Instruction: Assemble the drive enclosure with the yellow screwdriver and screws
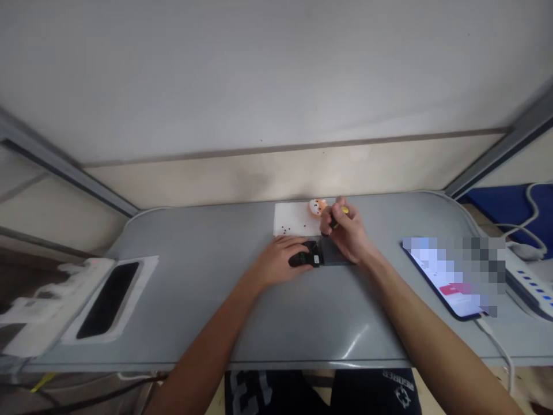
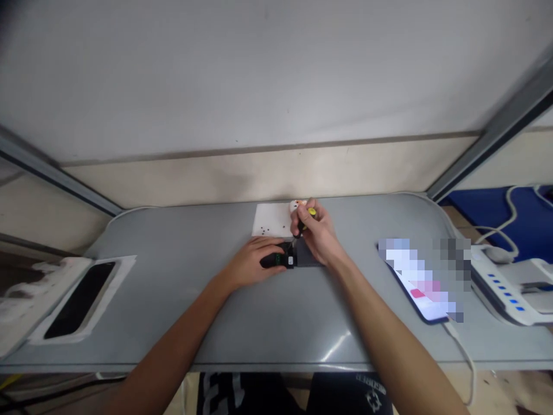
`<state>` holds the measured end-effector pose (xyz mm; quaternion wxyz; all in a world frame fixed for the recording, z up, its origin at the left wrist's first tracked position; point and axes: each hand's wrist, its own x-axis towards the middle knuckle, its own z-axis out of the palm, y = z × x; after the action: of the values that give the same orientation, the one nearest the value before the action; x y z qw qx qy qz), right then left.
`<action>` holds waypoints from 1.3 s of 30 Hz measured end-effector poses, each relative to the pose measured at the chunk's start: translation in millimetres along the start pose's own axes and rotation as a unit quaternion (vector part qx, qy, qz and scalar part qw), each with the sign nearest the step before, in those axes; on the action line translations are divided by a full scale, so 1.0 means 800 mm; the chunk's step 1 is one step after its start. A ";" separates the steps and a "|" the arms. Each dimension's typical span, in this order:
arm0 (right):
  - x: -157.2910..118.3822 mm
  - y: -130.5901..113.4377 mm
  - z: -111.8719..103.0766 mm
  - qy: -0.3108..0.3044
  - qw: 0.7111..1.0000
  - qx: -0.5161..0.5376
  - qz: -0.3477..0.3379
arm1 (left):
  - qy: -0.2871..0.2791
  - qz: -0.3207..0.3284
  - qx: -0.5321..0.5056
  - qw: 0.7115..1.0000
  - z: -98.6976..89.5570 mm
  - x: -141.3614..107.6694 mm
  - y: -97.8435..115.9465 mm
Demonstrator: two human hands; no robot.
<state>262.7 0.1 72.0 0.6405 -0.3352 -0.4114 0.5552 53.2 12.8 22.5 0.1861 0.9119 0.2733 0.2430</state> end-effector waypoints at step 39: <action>-0.003 -0.006 0.004 0.001 1.000 0.012 0.006 | -0.018 0.000 0.022 1.000 -0.003 0.001 0.001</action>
<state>261.9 -3.4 77.2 0.6414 -0.3303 -0.4026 0.5634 53.0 13.4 25.1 0.1710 0.9200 0.2756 0.2201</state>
